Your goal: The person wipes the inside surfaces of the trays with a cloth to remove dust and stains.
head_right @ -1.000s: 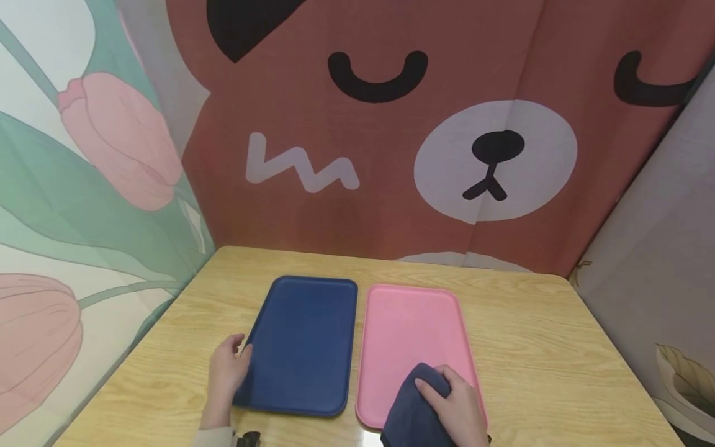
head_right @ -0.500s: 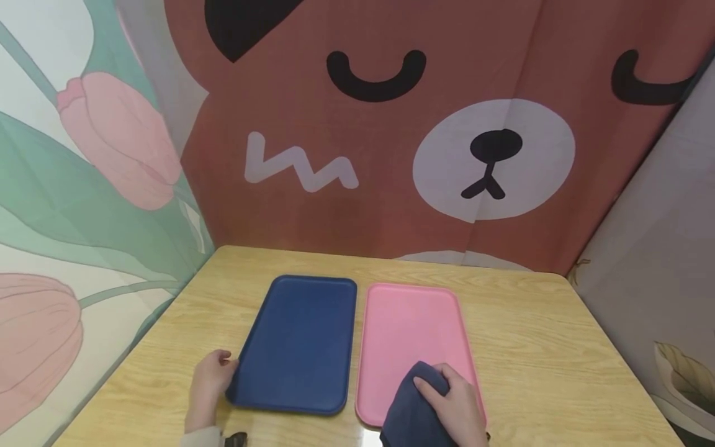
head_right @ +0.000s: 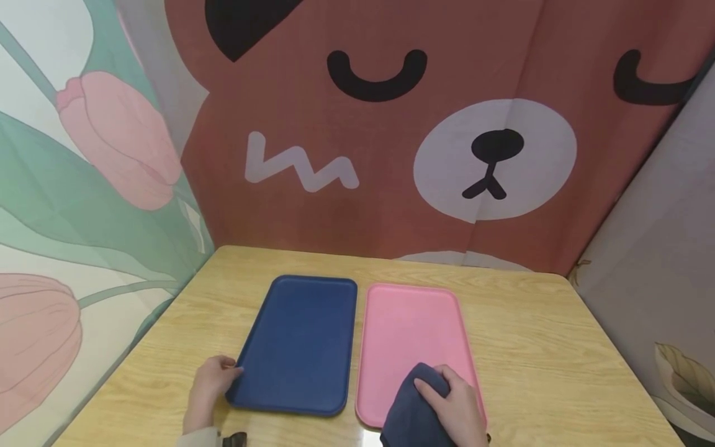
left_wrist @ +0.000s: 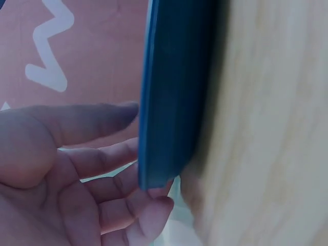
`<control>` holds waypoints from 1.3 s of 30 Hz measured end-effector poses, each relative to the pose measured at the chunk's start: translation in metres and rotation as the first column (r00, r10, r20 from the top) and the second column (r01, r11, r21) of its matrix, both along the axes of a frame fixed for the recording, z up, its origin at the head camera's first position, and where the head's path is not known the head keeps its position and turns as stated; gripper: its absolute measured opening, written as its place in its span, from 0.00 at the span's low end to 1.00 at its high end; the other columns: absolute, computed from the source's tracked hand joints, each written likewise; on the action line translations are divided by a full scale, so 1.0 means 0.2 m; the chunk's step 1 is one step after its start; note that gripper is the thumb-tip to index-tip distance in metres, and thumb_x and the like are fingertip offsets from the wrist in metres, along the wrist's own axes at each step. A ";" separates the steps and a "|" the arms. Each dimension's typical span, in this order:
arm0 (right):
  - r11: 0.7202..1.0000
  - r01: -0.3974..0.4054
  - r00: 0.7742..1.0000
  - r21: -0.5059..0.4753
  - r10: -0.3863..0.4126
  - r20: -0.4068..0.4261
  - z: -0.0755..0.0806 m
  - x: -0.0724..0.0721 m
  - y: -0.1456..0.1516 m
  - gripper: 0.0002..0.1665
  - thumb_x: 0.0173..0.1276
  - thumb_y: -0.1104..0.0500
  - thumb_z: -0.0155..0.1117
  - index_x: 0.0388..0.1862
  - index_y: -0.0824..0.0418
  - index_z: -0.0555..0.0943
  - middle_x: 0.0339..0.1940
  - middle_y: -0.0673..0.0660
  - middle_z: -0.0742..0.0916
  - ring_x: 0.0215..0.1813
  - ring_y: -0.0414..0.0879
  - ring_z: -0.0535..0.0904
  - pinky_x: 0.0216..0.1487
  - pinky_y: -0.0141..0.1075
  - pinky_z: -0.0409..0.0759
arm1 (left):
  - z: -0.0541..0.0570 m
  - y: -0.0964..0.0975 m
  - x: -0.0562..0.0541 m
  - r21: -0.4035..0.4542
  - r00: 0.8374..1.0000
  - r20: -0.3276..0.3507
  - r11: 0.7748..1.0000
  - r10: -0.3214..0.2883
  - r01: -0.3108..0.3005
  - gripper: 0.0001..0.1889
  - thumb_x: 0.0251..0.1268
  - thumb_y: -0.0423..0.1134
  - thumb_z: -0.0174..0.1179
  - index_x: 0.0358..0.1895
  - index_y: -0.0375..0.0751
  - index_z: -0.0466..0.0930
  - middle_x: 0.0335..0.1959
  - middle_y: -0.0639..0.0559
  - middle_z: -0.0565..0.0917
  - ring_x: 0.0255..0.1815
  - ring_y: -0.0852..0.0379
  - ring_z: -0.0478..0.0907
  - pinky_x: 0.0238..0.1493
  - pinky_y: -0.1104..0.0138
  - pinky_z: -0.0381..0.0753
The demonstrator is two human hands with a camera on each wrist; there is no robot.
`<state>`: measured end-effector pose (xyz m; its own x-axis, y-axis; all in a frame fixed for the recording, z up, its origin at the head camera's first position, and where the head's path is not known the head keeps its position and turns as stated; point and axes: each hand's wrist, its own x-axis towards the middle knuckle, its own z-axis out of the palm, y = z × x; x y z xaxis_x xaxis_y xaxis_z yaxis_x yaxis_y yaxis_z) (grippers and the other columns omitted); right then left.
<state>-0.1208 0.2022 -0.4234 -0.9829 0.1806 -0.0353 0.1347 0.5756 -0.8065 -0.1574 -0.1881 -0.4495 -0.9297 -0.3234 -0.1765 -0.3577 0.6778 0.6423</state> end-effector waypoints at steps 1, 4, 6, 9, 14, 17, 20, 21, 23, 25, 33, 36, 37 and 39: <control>1.000 0.001 1.000 -0.001 -0.001 0.003 0.00 0.00 0.00 0.16 0.54 0.52 0.67 0.35 0.63 0.78 0.29 0.53 0.81 0.30 0.44 0.72 0.28 0.35 0.70 | 0.00 0.00 0.00 -0.001 1.000 0.006 1.000 0.001 -0.001 0.15 0.53 0.33 0.60 0.40 0.24 0.75 0.36 0.34 0.78 0.35 0.42 0.76 0.33 0.54 0.73; 1.000 0.000 1.000 -0.005 0.000 0.008 0.00 0.00 0.00 0.17 0.54 0.52 0.67 0.35 0.63 0.78 0.29 0.53 0.81 0.30 0.44 0.72 0.28 0.35 0.70 | 0.00 0.01 0.00 -0.010 1.000 0.013 1.000 0.007 -0.007 0.14 0.52 0.32 0.61 0.39 0.24 0.75 0.36 0.34 0.78 0.35 0.42 0.76 0.31 0.54 0.73; 1.000 0.000 1.000 -0.007 0.000 0.009 0.00 0.00 0.00 0.17 0.54 0.52 0.67 0.35 0.63 0.78 0.30 0.53 0.81 0.30 0.44 0.72 0.28 0.35 0.70 | 0.00 0.01 0.00 -0.009 1.000 0.017 1.000 0.015 -0.015 0.13 0.51 0.30 0.61 0.39 0.25 0.75 0.36 0.33 0.78 0.35 0.42 0.76 0.31 0.54 0.74; 1.000 0.000 1.000 -0.011 0.000 0.003 0.00 0.00 0.00 0.17 0.54 0.52 0.67 0.35 0.63 0.78 0.30 0.53 0.81 0.30 0.43 0.72 0.28 0.34 0.70 | 0.00 0.01 -0.01 -0.009 1.000 0.020 1.000 0.023 -0.023 0.12 0.50 0.28 0.61 0.39 0.25 0.76 0.36 0.33 0.78 0.35 0.42 0.76 0.30 0.55 0.74; 1.000 0.001 1.000 -0.015 -0.001 -0.012 -0.01 0.00 -0.01 0.15 0.54 0.53 0.68 0.34 0.63 0.78 0.28 0.52 0.81 0.28 0.42 0.72 0.28 0.34 0.70 | -0.01 0.01 -0.01 -0.005 0.999 0.013 0.999 0.033 -0.033 0.10 0.50 0.25 0.59 0.37 0.24 0.76 0.33 0.34 0.78 0.32 0.44 0.76 0.29 0.55 0.74; 1.000 0.001 1.000 -0.013 -0.002 -0.016 -0.01 -0.01 -0.01 0.15 0.54 0.53 0.68 0.34 0.63 0.78 0.28 0.52 0.81 0.29 0.42 0.72 0.28 0.33 0.70 | -0.02 0.01 -0.01 -0.008 1.000 0.001 0.999 0.031 -0.031 0.08 0.50 0.25 0.58 0.36 0.24 0.76 0.30 0.35 0.78 0.30 0.44 0.76 0.27 0.56 0.74; 1.000 0.000 1.000 -0.008 0.000 -0.017 -0.02 -0.01 -0.01 0.16 0.54 0.53 0.68 0.34 0.63 0.78 0.29 0.52 0.81 0.29 0.42 0.72 0.29 0.34 0.71 | -0.02 0.02 -0.01 -0.015 1.000 -0.004 0.999 0.030 -0.030 0.08 0.49 0.24 0.56 0.35 0.24 0.76 0.30 0.35 0.78 0.30 0.45 0.76 0.27 0.56 0.73; 1.000 -0.002 1.000 -0.009 0.002 -0.017 -0.02 -0.01 -0.01 0.16 0.54 0.53 0.68 0.34 0.63 0.78 0.29 0.53 0.81 0.29 0.42 0.73 0.29 0.34 0.71 | -0.02 0.02 -0.01 -0.017 1.000 -0.002 0.999 0.027 -0.027 0.08 0.49 0.23 0.55 0.35 0.24 0.76 0.30 0.35 0.78 0.30 0.44 0.76 0.27 0.57 0.73; 1.000 -0.003 1.000 -0.010 0.003 -0.014 -0.02 -0.01 0.00 0.16 0.54 0.53 0.68 0.34 0.63 0.79 0.29 0.52 0.81 0.29 0.42 0.73 0.29 0.34 0.71 | -0.02 0.02 -0.01 -0.016 1.000 0.009 1.000 0.024 -0.023 0.09 0.49 0.23 0.53 0.36 0.23 0.75 0.30 0.35 0.77 0.31 0.44 0.75 0.28 0.57 0.73; 1.000 -0.006 1.000 -0.013 0.005 -0.009 -0.02 -0.01 0.00 0.16 0.54 0.52 0.68 0.35 0.63 0.79 0.29 0.52 0.81 0.29 0.42 0.73 0.29 0.34 0.71 | -0.02 0.02 -0.01 -0.017 1.000 0.021 1.000 0.015 -0.015 0.11 0.48 0.23 0.50 0.37 0.22 0.75 0.32 0.34 0.77 0.33 0.43 0.75 0.30 0.56 0.74; 1.000 -0.007 1.000 -0.002 0.007 -0.002 -0.03 -0.01 0.00 0.16 0.54 0.52 0.68 0.34 0.62 0.79 0.30 0.53 0.81 0.30 0.43 0.73 0.30 0.35 0.70 | -0.03 0.03 -0.02 0.042 1.000 0.012 0.999 -0.024 0.023 0.15 0.49 0.22 0.44 0.41 0.18 0.72 0.31 0.35 0.77 0.33 0.45 0.75 0.32 0.57 0.74; 1.000 -0.006 1.000 0.005 0.007 -0.004 -0.03 -0.01 0.00 0.16 0.54 0.52 0.68 0.34 0.62 0.79 0.30 0.53 0.81 0.31 0.43 0.73 0.30 0.35 0.70 | -0.04 0.03 -0.02 0.078 0.999 -0.041 0.996 -0.034 0.037 0.15 0.49 0.22 0.43 0.40 0.17 0.72 0.32 0.32 0.77 0.33 0.43 0.75 0.34 0.56 0.74; 1.000 -0.007 1.000 0.006 0.007 -0.004 -0.03 -0.01 0.00 0.16 0.54 0.52 0.68 0.34 0.62 0.79 0.30 0.53 0.81 0.31 0.43 0.73 0.30 0.35 0.70 | -0.04 0.03 -0.03 0.092 0.998 -0.059 0.995 -0.036 0.042 0.15 0.49 0.22 0.42 0.40 0.16 0.72 0.33 0.31 0.77 0.34 0.41 0.75 0.34 0.55 0.74; 1.000 -0.008 1.000 0.008 0.008 -0.005 -0.03 -0.01 0.00 0.16 0.54 0.52 0.68 0.34 0.62 0.79 0.30 0.53 0.81 0.31 0.43 0.73 0.30 0.35 0.70 | -0.04 0.03 -0.03 0.117 0.996 -0.083 0.992 -0.037 0.046 0.16 0.50 0.23 0.41 0.40 0.15 0.72 0.35 0.28 0.76 0.37 0.38 0.74 0.36 0.54 0.74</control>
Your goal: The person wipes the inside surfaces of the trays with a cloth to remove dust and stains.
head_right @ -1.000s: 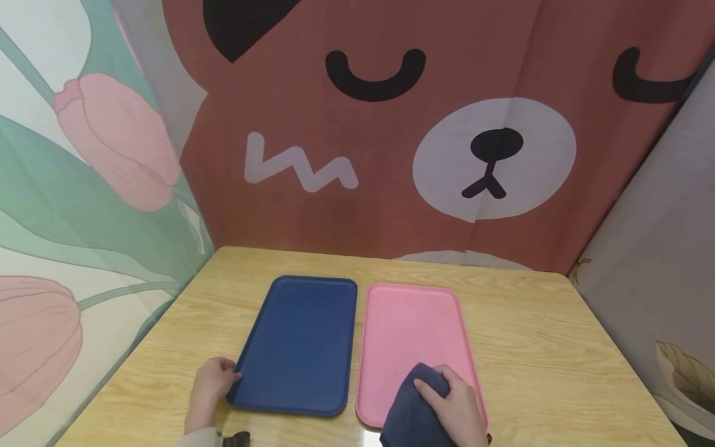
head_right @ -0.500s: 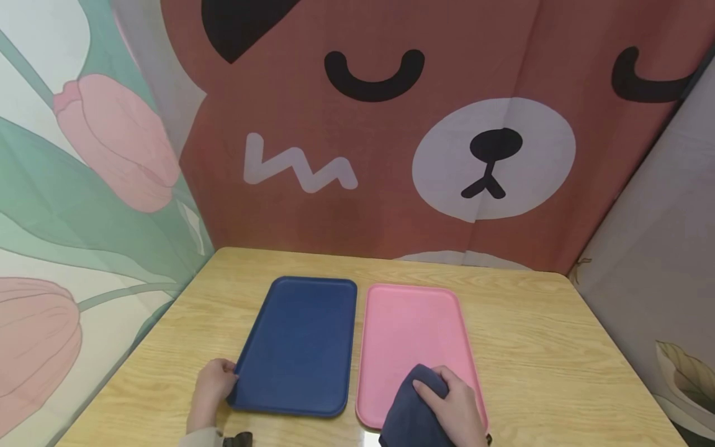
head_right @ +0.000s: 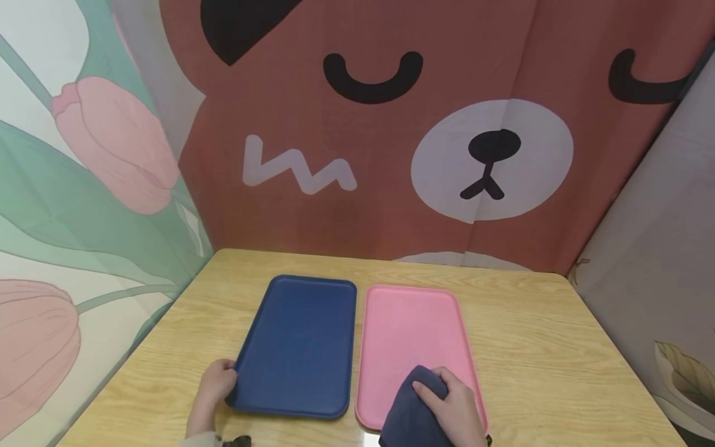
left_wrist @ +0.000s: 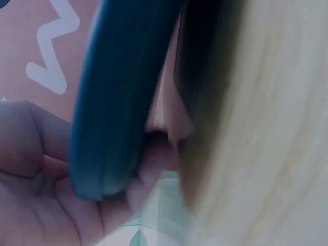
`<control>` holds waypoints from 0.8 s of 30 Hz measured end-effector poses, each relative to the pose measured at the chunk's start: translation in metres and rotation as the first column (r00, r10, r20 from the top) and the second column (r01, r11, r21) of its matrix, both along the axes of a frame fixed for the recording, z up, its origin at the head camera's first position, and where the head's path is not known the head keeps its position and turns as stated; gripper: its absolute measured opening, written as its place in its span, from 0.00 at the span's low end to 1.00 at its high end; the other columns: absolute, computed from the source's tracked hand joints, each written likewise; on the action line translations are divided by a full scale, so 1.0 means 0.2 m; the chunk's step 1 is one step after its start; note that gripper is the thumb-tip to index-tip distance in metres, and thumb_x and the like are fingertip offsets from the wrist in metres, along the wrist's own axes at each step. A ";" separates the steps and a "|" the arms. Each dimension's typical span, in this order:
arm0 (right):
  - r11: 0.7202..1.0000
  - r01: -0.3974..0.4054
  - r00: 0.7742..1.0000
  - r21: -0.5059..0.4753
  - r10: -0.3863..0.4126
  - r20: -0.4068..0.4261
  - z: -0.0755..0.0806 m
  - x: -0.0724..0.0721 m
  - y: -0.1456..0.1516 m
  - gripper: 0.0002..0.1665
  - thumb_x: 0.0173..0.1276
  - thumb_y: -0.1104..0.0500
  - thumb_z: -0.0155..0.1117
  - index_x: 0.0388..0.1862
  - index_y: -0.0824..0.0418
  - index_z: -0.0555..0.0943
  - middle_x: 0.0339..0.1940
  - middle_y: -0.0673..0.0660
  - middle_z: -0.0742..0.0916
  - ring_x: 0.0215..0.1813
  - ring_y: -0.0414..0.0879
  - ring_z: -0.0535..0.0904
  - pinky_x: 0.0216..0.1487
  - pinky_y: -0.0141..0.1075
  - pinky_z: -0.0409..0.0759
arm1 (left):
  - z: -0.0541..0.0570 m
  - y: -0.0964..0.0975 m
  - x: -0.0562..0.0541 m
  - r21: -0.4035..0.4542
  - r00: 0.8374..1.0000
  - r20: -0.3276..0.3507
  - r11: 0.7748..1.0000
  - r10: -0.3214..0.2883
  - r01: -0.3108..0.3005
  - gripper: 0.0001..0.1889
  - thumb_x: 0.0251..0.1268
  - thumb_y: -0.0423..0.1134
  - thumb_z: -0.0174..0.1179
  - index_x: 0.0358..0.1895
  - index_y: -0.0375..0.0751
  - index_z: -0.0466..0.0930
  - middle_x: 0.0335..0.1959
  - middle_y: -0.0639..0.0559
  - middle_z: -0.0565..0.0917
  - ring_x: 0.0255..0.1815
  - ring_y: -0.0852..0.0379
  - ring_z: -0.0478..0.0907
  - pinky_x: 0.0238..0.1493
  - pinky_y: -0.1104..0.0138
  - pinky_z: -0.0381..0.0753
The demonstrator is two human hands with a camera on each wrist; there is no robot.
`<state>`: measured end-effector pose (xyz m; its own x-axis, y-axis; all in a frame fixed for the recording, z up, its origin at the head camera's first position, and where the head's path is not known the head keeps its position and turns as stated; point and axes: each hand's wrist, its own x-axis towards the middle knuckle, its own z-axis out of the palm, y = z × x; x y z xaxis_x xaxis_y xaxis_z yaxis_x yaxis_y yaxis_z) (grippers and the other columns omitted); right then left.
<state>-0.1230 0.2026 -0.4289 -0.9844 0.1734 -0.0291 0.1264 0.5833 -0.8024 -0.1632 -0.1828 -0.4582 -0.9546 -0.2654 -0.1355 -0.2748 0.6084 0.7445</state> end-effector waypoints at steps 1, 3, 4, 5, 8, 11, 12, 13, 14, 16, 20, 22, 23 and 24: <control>1.000 0.000 1.000 0.001 0.000 0.002 0.00 0.00 0.00 0.16 0.54 0.52 0.68 0.34 0.62 0.79 0.30 0.53 0.81 0.31 0.43 0.73 0.30 0.35 0.70 | 0.00 0.00 0.00 0.014 1.000 -0.007 1.000 0.001 -0.001 0.16 0.50 0.23 0.41 0.40 0.15 0.72 0.36 0.27 0.76 0.37 0.37 0.74 0.37 0.53 0.74; 1.000 -0.003 1.000 0.003 0.003 0.003 0.00 0.00 0.00 0.16 0.54 0.52 0.68 0.34 0.62 0.79 0.30 0.53 0.81 0.31 0.43 0.73 0.30 0.35 0.70 | 0.00 -0.01 0.00 0.041 1.000 -0.015 0.999 0.007 -0.006 0.16 0.51 0.23 0.40 0.40 0.14 0.71 0.37 0.26 0.75 0.38 0.36 0.73 0.38 0.53 0.74; 1.000 -0.003 1.000 0.003 0.003 0.004 0.00 0.00 0.00 0.16 0.54 0.52 0.68 0.34 0.62 0.78 0.30 0.53 0.81 0.31 0.43 0.73 0.30 0.35 0.70 | 0.00 -0.01 0.00 0.055 1.000 -0.014 0.998 0.009 -0.008 0.17 0.51 0.23 0.39 0.41 0.14 0.71 0.37 0.26 0.75 0.38 0.36 0.73 0.38 0.53 0.74; 1.000 -0.003 1.000 0.004 0.003 0.005 0.00 0.00 0.00 0.16 0.54 0.52 0.68 0.34 0.62 0.78 0.30 0.53 0.81 0.30 0.43 0.73 0.30 0.35 0.70 | 0.00 -0.02 0.00 0.066 1.000 -0.013 0.998 0.013 -0.012 0.17 0.51 0.23 0.39 0.41 0.14 0.71 0.37 0.26 0.75 0.39 0.36 0.73 0.38 0.53 0.74; 1.000 -0.004 1.000 0.007 0.004 0.006 0.01 0.00 -0.01 0.16 0.53 0.52 0.68 0.34 0.63 0.78 0.29 0.53 0.81 0.30 0.43 0.72 0.29 0.35 0.70 | 0.01 -0.02 0.00 0.115 1.000 -0.005 0.993 0.021 -0.021 0.18 0.51 0.23 0.39 0.43 0.14 0.70 0.38 0.27 0.75 0.39 0.38 0.73 0.39 0.53 0.73; 1.000 -0.006 1.000 0.011 0.006 0.003 0.01 0.00 -0.01 0.16 0.53 0.52 0.68 0.33 0.63 0.78 0.28 0.52 0.81 0.29 0.43 0.72 0.29 0.35 0.70 | 0.02 -0.01 -0.01 0.161 1.000 -0.002 0.987 0.025 -0.025 0.18 0.50 0.23 0.41 0.45 0.14 0.69 0.40 0.26 0.74 0.41 0.37 0.72 0.41 0.52 0.72; 1.000 -0.007 1.000 0.012 0.007 0.002 0.01 0.00 -0.01 0.16 0.53 0.52 0.68 0.33 0.63 0.78 0.29 0.53 0.81 0.30 0.43 0.72 0.29 0.35 0.70 | 0.02 -0.01 -0.01 0.174 1.000 -0.005 0.985 0.023 -0.022 0.19 0.50 0.23 0.42 0.45 0.14 0.69 0.41 0.25 0.73 0.42 0.36 0.72 0.41 0.52 0.72; 1.000 -0.008 1.000 0.016 0.008 0.001 0.01 0.00 -0.01 0.16 0.53 0.52 0.68 0.33 0.63 0.78 0.29 0.53 0.81 0.30 0.43 0.72 0.29 0.35 0.70 | 0.03 -0.01 -0.01 0.183 1.000 -0.006 0.983 0.021 -0.019 0.19 0.50 0.23 0.42 0.46 0.14 0.68 0.42 0.24 0.73 0.44 0.35 0.71 0.42 0.51 0.71; 1.000 -0.009 1.000 0.016 0.009 -0.001 0.01 0.00 -0.01 0.16 0.53 0.52 0.68 0.33 0.62 0.78 0.29 0.53 0.81 0.30 0.43 0.73 0.30 0.35 0.70 | 0.03 -0.01 -0.01 0.190 1.000 -0.009 0.982 0.018 -0.016 0.19 0.51 0.24 0.43 0.46 0.13 0.68 0.43 0.23 0.72 0.45 0.33 0.70 0.44 0.50 0.71; 1.000 -0.009 1.000 0.016 0.009 -0.001 0.01 0.00 -0.01 0.16 0.53 0.52 0.68 0.34 0.62 0.78 0.29 0.53 0.81 0.30 0.43 0.73 0.30 0.35 0.70 | 0.04 -0.01 -0.01 0.223 1.000 -0.002 0.975 0.010 -0.010 0.19 0.53 0.24 0.42 0.47 0.13 0.67 0.45 0.23 0.71 0.47 0.32 0.69 0.45 0.49 0.70; 1.000 -0.009 1.000 0.013 0.010 -0.009 0.01 0.00 -0.02 0.15 0.53 0.52 0.68 0.33 0.62 0.79 0.28 0.52 0.81 0.30 0.43 0.72 0.30 0.34 0.70 | 0.04 -0.01 -0.01 0.308 0.999 0.024 0.951 -0.025 0.017 0.19 0.62 0.28 0.39 0.49 0.10 0.63 0.44 0.22 0.71 0.47 0.33 0.69 0.46 0.49 0.70; 1.000 -0.010 1.000 0.014 0.010 -0.011 0.01 0.01 -0.02 0.15 0.53 0.53 0.68 0.33 0.62 0.79 0.28 0.51 0.80 0.29 0.42 0.72 0.30 0.34 0.70 | 0.04 -0.01 0.00 0.347 0.999 0.026 0.937 -0.041 0.030 0.19 0.66 0.31 0.37 0.48 0.11 0.64 0.37 0.27 0.75 0.40 0.38 0.74 0.42 0.53 0.73; 1.000 -0.010 1.000 0.013 0.010 -0.012 0.01 0.01 -0.02 0.14 0.53 0.53 0.68 0.32 0.62 0.78 0.27 0.51 0.80 0.29 0.42 0.72 0.30 0.34 0.70 | 0.04 -0.01 0.00 0.363 0.999 0.017 0.931 -0.047 0.038 0.20 0.68 0.32 0.36 0.47 0.11 0.65 0.33 0.30 0.76 0.35 0.41 0.75 0.39 0.55 0.74; 1.000 -0.011 1.000 0.014 0.011 -0.012 0.01 0.01 -0.02 0.14 0.53 0.53 0.68 0.32 0.62 0.78 0.27 0.51 0.80 0.29 0.42 0.72 0.30 0.34 0.70 | 0.03 -0.01 0.00 0.371 0.999 0.003 0.927 -0.052 0.047 0.21 0.69 0.34 0.35 0.45 0.12 0.67 0.29 0.35 0.77 0.31 0.45 0.76 0.35 0.58 0.75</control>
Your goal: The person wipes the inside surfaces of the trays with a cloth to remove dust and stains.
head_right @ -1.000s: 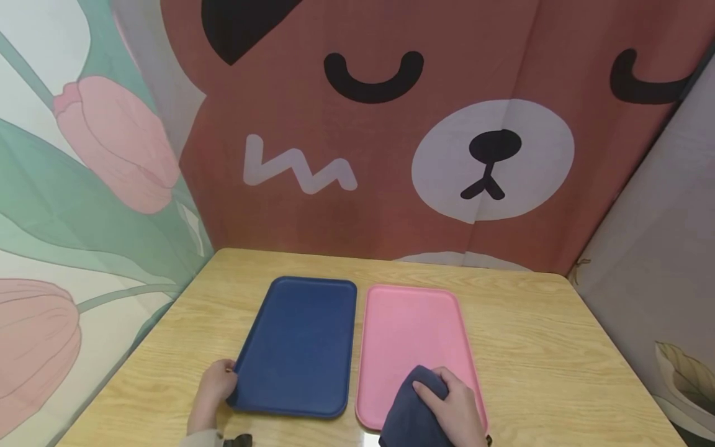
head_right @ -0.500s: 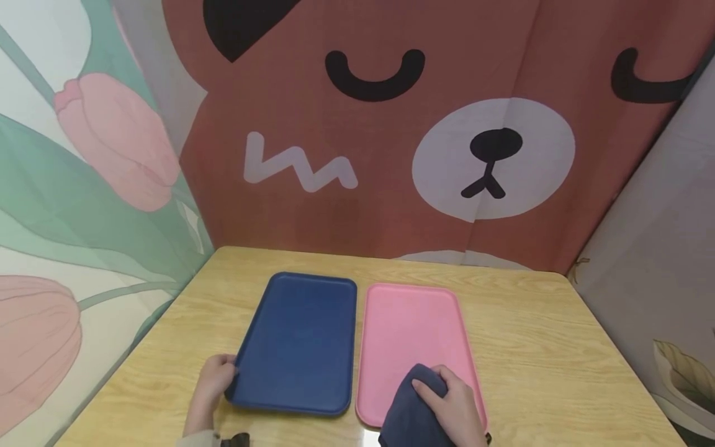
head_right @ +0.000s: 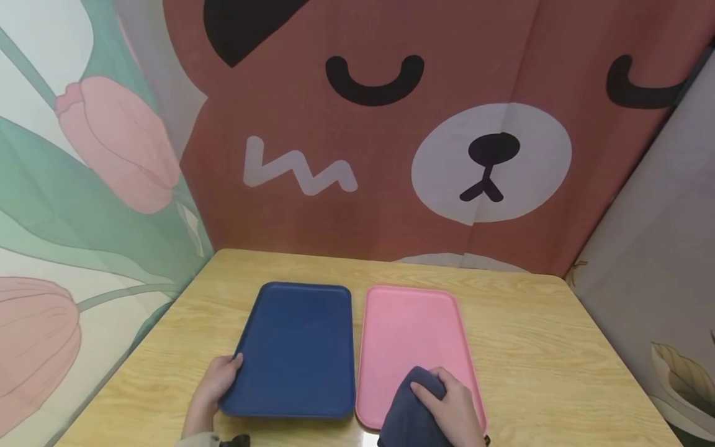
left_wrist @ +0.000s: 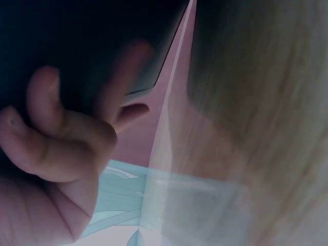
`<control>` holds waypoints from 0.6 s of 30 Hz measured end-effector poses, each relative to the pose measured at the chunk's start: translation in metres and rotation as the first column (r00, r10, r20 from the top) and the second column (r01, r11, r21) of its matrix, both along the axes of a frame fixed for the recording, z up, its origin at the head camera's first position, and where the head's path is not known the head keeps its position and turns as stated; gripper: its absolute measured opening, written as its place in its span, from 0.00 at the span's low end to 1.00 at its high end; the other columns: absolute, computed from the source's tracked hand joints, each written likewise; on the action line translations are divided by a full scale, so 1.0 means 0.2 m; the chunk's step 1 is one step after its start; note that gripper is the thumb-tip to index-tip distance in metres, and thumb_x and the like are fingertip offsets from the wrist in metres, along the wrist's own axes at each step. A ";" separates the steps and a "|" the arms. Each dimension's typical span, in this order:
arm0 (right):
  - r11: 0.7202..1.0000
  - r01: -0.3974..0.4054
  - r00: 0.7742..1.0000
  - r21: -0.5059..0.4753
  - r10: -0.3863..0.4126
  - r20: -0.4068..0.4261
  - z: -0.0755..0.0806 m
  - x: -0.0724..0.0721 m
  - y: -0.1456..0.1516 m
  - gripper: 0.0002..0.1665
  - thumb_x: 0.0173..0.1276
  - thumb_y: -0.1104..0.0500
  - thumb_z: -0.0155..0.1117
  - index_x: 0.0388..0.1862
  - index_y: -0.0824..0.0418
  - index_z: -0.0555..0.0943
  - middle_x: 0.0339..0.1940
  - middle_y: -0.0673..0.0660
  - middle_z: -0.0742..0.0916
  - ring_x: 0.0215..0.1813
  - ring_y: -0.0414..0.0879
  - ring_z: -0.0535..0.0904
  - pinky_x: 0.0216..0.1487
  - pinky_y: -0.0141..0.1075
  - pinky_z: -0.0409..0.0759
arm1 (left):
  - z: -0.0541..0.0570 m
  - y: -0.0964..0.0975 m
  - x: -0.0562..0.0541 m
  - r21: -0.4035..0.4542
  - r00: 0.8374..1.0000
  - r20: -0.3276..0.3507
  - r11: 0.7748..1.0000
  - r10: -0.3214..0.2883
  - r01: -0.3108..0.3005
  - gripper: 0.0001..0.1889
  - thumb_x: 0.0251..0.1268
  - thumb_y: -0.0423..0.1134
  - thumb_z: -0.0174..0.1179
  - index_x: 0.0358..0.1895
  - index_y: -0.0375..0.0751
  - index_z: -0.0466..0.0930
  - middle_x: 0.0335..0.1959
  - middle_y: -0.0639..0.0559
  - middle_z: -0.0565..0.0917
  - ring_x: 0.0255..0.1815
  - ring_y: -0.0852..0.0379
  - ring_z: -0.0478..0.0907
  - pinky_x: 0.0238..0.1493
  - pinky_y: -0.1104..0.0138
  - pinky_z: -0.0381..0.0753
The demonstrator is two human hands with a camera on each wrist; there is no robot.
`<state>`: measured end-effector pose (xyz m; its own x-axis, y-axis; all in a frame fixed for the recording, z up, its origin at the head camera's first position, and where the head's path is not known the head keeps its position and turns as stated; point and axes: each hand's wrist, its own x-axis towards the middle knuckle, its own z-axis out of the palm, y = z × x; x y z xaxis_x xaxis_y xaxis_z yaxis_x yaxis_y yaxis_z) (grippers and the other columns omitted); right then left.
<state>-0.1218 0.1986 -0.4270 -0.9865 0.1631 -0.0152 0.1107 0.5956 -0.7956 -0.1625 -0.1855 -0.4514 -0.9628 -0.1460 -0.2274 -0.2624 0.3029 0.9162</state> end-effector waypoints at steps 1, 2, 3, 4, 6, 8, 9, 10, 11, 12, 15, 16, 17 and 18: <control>1.000 0.000 1.000 0.001 0.000 0.002 0.00 0.00 0.00 0.14 0.53 0.53 0.68 0.32 0.62 0.78 0.27 0.51 0.80 0.29 0.42 0.72 0.30 0.34 0.70 | 0.00 0.00 0.00 0.012 1.000 -0.012 1.000 -0.002 0.002 0.22 0.71 0.35 0.34 0.43 0.13 0.69 0.24 0.41 0.76 0.26 0.51 0.74 0.30 0.61 0.74; 1.000 0.000 1.000 0.000 0.000 0.004 0.00 0.00 0.00 0.15 0.53 0.53 0.68 0.32 0.62 0.78 0.26 0.51 0.80 0.29 0.42 0.72 0.30 0.34 0.70 | -0.01 0.00 0.00 0.015 1.000 -0.026 1.000 0.000 0.000 0.23 0.72 0.37 0.34 0.39 0.15 0.71 0.20 0.46 0.74 0.22 0.54 0.72 0.27 0.63 0.73; 1.000 0.000 1.000 0.002 0.000 0.004 0.00 0.00 0.00 0.15 0.53 0.52 0.68 0.32 0.62 0.78 0.26 0.51 0.80 0.29 0.42 0.72 0.30 0.34 0.70 | -0.01 0.00 0.01 0.022 0.999 -0.038 1.000 0.003 -0.002 0.23 0.72 0.38 0.34 0.37 0.17 0.72 0.18 0.48 0.73 0.20 0.55 0.71 0.25 0.64 0.73; 1.000 0.001 1.000 0.004 -0.001 0.003 0.00 0.00 0.00 0.14 0.53 0.52 0.68 0.32 0.61 0.78 0.26 0.51 0.80 0.29 0.42 0.72 0.30 0.34 0.70 | -0.01 0.00 0.01 0.028 0.999 -0.049 1.000 0.008 -0.007 0.24 0.72 0.39 0.34 0.35 0.20 0.73 0.16 0.49 0.72 0.18 0.56 0.70 0.23 0.65 0.72; 1.000 0.001 1.000 0.007 -0.001 0.001 0.00 0.00 0.00 0.14 0.53 0.52 0.68 0.32 0.61 0.79 0.26 0.51 0.80 0.28 0.42 0.72 0.30 0.34 0.70 | -0.01 0.00 0.01 0.029 0.998 -0.064 1.000 0.013 -0.011 0.24 0.72 0.40 0.34 0.33 0.22 0.74 0.15 0.51 0.70 0.16 0.57 0.69 0.21 0.67 0.71; 1.000 0.002 1.000 0.016 -0.002 -0.004 0.00 0.00 0.00 0.14 0.53 0.52 0.68 0.31 0.61 0.79 0.26 0.51 0.80 0.28 0.41 0.72 0.30 0.34 0.70 | -0.01 0.00 0.01 0.036 0.998 -0.063 0.999 0.024 -0.022 0.23 0.72 0.40 0.35 0.32 0.23 0.73 0.14 0.51 0.69 0.15 0.58 0.68 0.19 0.67 0.70; 1.000 0.002 1.000 0.020 -0.002 -0.004 0.00 0.00 0.00 0.14 0.53 0.52 0.69 0.31 0.61 0.79 0.26 0.50 0.80 0.28 0.41 0.72 0.30 0.34 0.69 | 0.00 0.01 0.01 0.041 0.998 -0.064 0.999 0.028 -0.026 0.23 0.72 0.40 0.35 0.34 0.23 0.73 0.15 0.51 0.70 0.15 0.58 0.68 0.19 0.67 0.70; 1.000 0.002 1.000 0.024 -0.002 -0.005 0.00 0.00 0.00 0.14 0.53 0.52 0.69 0.31 0.60 0.79 0.26 0.50 0.80 0.28 0.41 0.72 0.30 0.34 0.69 | 0.00 0.01 0.01 0.044 0.998 -0.062 0.999 0.029 -0.026 0.23 0.72 0.41 0.36 0.36 0.22 0.73 0.15 0.51 0.70 0.15 0.58 0.69 0.19 0.67 0.70; 1.000 0.002 1.000 0.028 -0.001 -0.003 0.00 0.00 0.00 0.14 0.53 0.52 0.69 0.31 0.60 0.79 0.26 0.50 0.80 0.28 0.41 0.72 0.30 0.34 0.69 | 0.00 0.01 0.01 0.052 0.998 -0.059 0.998 0.029 -0.026 0.23 0.72 0.41 0.36 0.39 0.20 0.72 0.16 0.51 0.71 0.16 0.57 0.69 0.20 0.67 0.71; 0.999 0.001 1.000 0.032 -0.001 -0.001 0.00 0.00 0.00 0.15 0.53 0.51 0.69 0.31 0.60 0.79 0.26 0.50 0.80 0.28 0.41 0.72 0.29 0.34 0.69 | 0.00 0.01 0.01 0.056 0.998 -0.058 0.998 0.029 -0.025 0.23 0.72 0.41 0.36 0.41 0.19 0.72 0.16 0.50 0.71 0.16 0.57 0.70 0.20 0.67 0.71; 0.999 0.002 1.000 0.040 -0.002 0.003 -0.01 0.00 0.00 0.15 0.52 0.51 0.69 0.31 0.60 0.79 0.25 0.50 0.80 0.28 0.41 0.72 0.29 0.34 0.69 | 0.01 0.01 0.01 0.061 0.997 -0.067 0.998 0.029 -0.025 0.24 0.72 0.41 0.36 0.46 0.17 0.69 0.18 0.50 0.73 0.18 0.56 0.71 0.22 0.66 0.72; 0.999 0.001 1.000 0.042 -0.002 0.004 -0.01 0.00 0.00 0.15 0.52 0.51 0.69 0.31 0.60 0.79 0.25 0.50 0.80 0.28 0.41 0.72 0.30 0.34 0.69 | 0.01 0.01 0.01 0.063 0.997 -0.070 0.998 0.030 -0.025 0.24 0.72 0.42 0.36 0.46 0.17 0.69 0.18 0.49 0.73 0.19 0.56 0.71 0.22 0.66 0.72; 0.999 0.002 1.000 0.041 -0.002 0.004 -0.01 0.00 0.00 0.15 0.52 0.51 0.69 0.31 0.60 0.79 0.25 0.50 0.80 0.28 0.41 0.72 0.30 0.34 0.69 | 0.01 0.01 0.02 0.065 0.997 -0.076 0.998 0.031 -0.026 0.24 0.72 0.42 0.37 0.46 0.17 0.69 0.18 0.49 0.73 0.19 0.56 0.71 0.22 0.66 0.72; 0.999 0.003 1.000 0.041 -0.003 0.004 -0.01 0.00 0.00 0.15 0.52 0.51 0.69 0.31 0.60 0.79 0.25 0.50 0.80 0.28 0.41 0.72 0.30 0.34 0.69 | 0.01 0.01 0.02 0.065 0.996 -0.080 0.998 0.033 -0.027 0.24 0.72 0.42 0.37 0.46 0.17 0.69 0.18 0.49 0.73 0.19 0.56 0.71 0.22 0.66 0.72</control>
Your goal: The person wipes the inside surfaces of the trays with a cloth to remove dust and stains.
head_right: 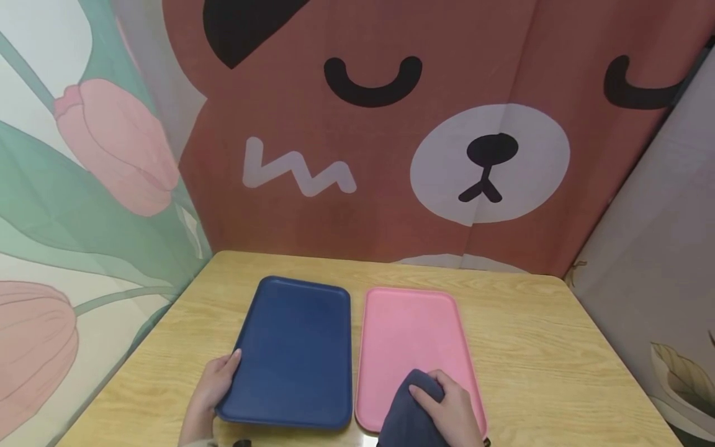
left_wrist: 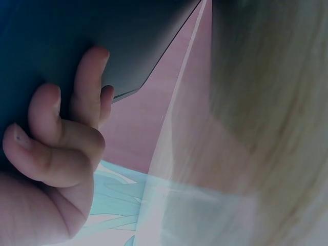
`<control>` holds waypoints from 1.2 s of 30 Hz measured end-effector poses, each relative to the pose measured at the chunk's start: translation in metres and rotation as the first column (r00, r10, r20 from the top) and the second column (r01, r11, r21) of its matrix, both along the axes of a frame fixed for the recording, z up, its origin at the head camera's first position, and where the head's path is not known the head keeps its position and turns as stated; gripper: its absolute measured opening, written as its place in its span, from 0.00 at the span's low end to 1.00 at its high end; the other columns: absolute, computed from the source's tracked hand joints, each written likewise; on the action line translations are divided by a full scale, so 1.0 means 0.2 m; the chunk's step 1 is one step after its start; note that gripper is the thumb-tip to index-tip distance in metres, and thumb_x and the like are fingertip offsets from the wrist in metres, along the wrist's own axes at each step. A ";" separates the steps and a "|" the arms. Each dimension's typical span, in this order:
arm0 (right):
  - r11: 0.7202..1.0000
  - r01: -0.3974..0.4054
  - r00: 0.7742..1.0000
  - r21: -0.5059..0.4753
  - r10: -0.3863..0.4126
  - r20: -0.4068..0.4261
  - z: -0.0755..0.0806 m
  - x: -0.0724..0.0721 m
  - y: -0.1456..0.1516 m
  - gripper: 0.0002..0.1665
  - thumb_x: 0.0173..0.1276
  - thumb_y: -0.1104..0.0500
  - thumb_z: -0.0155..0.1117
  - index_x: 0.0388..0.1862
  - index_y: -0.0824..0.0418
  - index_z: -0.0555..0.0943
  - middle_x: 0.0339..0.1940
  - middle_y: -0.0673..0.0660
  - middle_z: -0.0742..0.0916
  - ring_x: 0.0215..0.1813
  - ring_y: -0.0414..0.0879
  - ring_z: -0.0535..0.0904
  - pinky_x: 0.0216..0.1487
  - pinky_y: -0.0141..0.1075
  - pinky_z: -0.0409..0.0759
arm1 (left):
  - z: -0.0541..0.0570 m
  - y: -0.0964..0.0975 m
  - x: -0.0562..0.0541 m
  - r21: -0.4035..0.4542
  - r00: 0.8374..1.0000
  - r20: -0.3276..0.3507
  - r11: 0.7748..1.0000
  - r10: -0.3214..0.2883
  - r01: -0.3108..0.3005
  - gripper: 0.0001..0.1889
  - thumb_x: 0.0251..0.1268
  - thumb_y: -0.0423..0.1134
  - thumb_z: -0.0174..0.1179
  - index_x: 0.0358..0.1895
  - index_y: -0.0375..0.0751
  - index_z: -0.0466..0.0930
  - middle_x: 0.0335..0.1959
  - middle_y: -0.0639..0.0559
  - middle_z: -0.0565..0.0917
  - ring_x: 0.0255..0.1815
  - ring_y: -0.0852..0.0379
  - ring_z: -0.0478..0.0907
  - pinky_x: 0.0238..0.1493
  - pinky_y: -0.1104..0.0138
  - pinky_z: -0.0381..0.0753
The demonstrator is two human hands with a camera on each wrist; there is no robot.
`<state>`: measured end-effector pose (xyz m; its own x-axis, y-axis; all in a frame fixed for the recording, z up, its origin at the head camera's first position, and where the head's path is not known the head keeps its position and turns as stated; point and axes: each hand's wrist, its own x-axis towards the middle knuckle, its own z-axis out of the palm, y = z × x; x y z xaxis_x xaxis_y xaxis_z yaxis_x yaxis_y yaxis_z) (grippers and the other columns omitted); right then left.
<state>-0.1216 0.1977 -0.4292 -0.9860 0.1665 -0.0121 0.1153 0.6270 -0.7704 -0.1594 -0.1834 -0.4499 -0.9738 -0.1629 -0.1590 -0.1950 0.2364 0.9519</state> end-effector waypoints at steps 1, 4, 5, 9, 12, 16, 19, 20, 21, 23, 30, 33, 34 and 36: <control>1.000 0.001 1.000 0.001 -0.001 -0.001 0.00 0.00 0.00 0.15 0.52 0.51 0.69 0.31 0.60 0.79 0.26 0.50 0.80 0.28 0.41 0.72 0.30 0.34 0.69 | 0.00 0.00 0.00 0.000 1.000 -0.004 1.000 0.001 -0.001 0.24 0.72 0.42 0.37 0.45 0.17 0.69 0.18 0.49 0.74 0.19 0.56 0.71 0.22 0.66 0.72; 1.000 -0.001 1.000 0.006 0.001 -0.005 0.00 0.00 0.00 0.14 0.52 0.51 0.69 0.31 0.60 0.79 0.26 0.50 0.80 0.28 0.41 0.72 0.30 0.34 0.69 | 0.00 0.00 0.00 0.005 1.000 -0.006 1.000 0.015 -0.015 0.23 0.72 0.42 0.38 0.43 0.19 0.71 0.18 0.50 0.74 0.18 0.56 0.71 0.21 0.66 0.72; 1.000 0.000 1.000 0.006 0.000 -0.006 0.00 0.00 0.00 0.14 0.52 0.51 0.69 0.31 0.60 0.79 0.25 0.50 0.80 0.28 0.41 0.72 0.29 0.34 0.69 | 0.00 0.01 0.00 0.003 1.000 -0.009 1.000 0.020 -0.020 0.22 0.72 0.41 0.38 0.42 0.19 0.72 0.17 0.50 0.73 0.17 0.57 0.70 0.20 0.66 0.71; 1.000 0.001 1.000 0.006 -0.001 -0.012 0.00 0.00 -0.01 0.14 0.52 0.51 0.68 0.31 0.59 0.79 0.25 0.50 0.80 0.27 0.41 0.71 0.29 0.33 0.69 | 0.01 0.01 0.00 -0.012 0.998 -0.031 0.999 0.052 -0.052 0.21 0.71 0.41 0.40 0.37 0.22 0.73 0.15 0.51 0.71 0.16 0.57 0.68 0.19 0.67 0.70; 1.000 0.001 1.000 0.002 -0.001 -0.009 0.00 0.00 -0.01 0.14 0.53 0.51 0.68 0.31 0.59 0.79 0.25 0.50 0.79 0.27 0.41 0.71 0.29 0.33 0.69 | 0.02 0.02 0.01 0.002 0.997 -0.040 0.998 0.070 -0.070 0.22 0.71 0.41 0.40 0.40 0.20 0.73 0.17 0.51 0.73 0.17 0.58 0.70 0.20 0.67 0.71; 1.000 0.000 1.000 0.000 0.000 -0.006 0.00 0.00 -0.01 0.14 0.52 0.51 0.68 0.31 0.59 0.78 0.25 0.49 0.79 0.27 0.41 0.71 0.29 0.33 0.69 | 0.05 0.04 0.03 0.038 0.994 -0.053 0.995 0.092 -0.090 0.24 0.72 0.42 0.39 0.45 0.17 0.70 0.19 0.49 0.76 0.19 0.58 0.72 0.22 0.67 0.73; 1.000 0.001 1.000 -0.003 -0.001 -0.011 0.00 0.01 -0.01 0.14 0.52 0.51 0.68 0.31 0.59 0.78 0.25 0.49 0.79 0.27 0.41 0.71 0.29 0.33 0.69 | 0.06 0.07 0.03 0.049 0.991 -0.080 0.993 0.110 -0.106 0.23 0.71 0.41 0.40 0.44 0.17 0.71 0.19 0.49 0.76 0.18 0.58 0.72 0.21 0.67 0.73; 1.000 0.001 1.000 -0.004 -0.002 -0.012 0.00 0.01 -0.01 0.14 0.52 0.51 0.68 0.31 0.59 0.78 0.25 0.49 0.79 0.27 0.41 0.71 0.29 0.33 0.69 | 0.06 0.08 0.03 0.049 0.989 -0.090 0.993 0.116 -0.112 0.23 0.71 0.41 0.40 0.44 0.18 0.71 0.18 0.49 0.75 0.18 0.58 0.71 0.21 0.68 0.72; 1.000 0.001 1.000 -0.007 -0.001 -0.010 0.00 0.01 -0.01 0.14 0.53 0.51 0.68 0.31 0.59 0.79 0.25 0.49 0.79 0.27 0.41 0.71 0.29 0.33 0.69 | 0.06 0.09 0.03 0.048 0.988 -0.102 0.992 0.118 -0.114 0.23 0.71 0.42 0.40 0.45 0.18 0.72 0.19 0.48 0.76 0.18 0.58 0.72 0.22 0.68 0.72; 1.000 0.001 1.000 -0.006 -0.001 -0.008 0.00 0.01 -0.01 0.13 0.54 0.52 0.68 0.31 0.59 0.78 0.26 0.50 0.79 0.28 0.41 0.72 0.29 0.33 0.69 | 0.06 0.11 0.02 0.060 0.985 -0.129 0.993 0.113 -0.106 0.23 0.71 0.42 0.40 0.46 0.18 0.72 0.20 0.46 0.77 0.19 0.59 0.73 0.23 0.68 0.73; 1.000 0.001 1.000 -0.005 -0.001 -0.019 0.02 0.00 0.02 0.11 0.58 0.58 0.63 0.34 0.65 0.78 0.31 0.56 0.82 0.32 0.45 0.74 0.32 0.37 0.70 | 0.08 0.19 0.02 0.075 0.977 -0.188 0.993 0.104 -0.092 0.22 0.72 0.41 0.39 0.38 0.21 0.75 0.16 0.48 0.74 0.16 0.59 0.70 0.20 0.68 0.71; 0.999 0.032 0.999 -0.032 -0.033 -0.038 0.04 0.00 0.03 0.12 0.59 0.59 0.62 0.36 0.68 0.78 0.33 0.58 0.82 0.33 0.46 0.74 0.34 0.38 0.71 | 0.08 0.24 0.02 0.053 0.965 -0.245 0.995 0.092 -0.082 0.21 0.71 0.39 0.41 0.27 0.25 0.74 0.12 0.51 0.68 0.13 0.60 0.66 0.16 0.70 0.68; 0.998 0.048 0.998 -0.048 -0.050 -0.043 0.05 0.00 0.03 0.12 0.59 0.59 0.61 0.36 0.68 0.78 0.32 0.58 0.82 0.33 0.46 0.74 0.33 0.38 0.71 | 0.08 0.26 0.02 0.049 0.961 -0.261 0.996 0.088 -0.078 0.21 0.71 0.39 0.42 0.23 0.28 0.72 0.11 0.52 0.66 0.12 0.61 0.64 0.15 0.70 0.66; 0.994 0.073 0.996 -0.082 -0.077 -0.048 0.07 0.00 0.02 0.12 0.60 0.59 0.61 0.37 0.68 0.78 0.31 0.58 0.81 0.32 0.45 0.73 0.33 0.36 0.71 | 0.08 0.28 0.02 0.041 0.958 -0.277 0.997 0.077 -0.069 0.21 0.71 0.39 0.42 0.18 0.32 0.68 0.10 0.54 0.63 0.11 0.61 0.61 0.14 0.71 0.63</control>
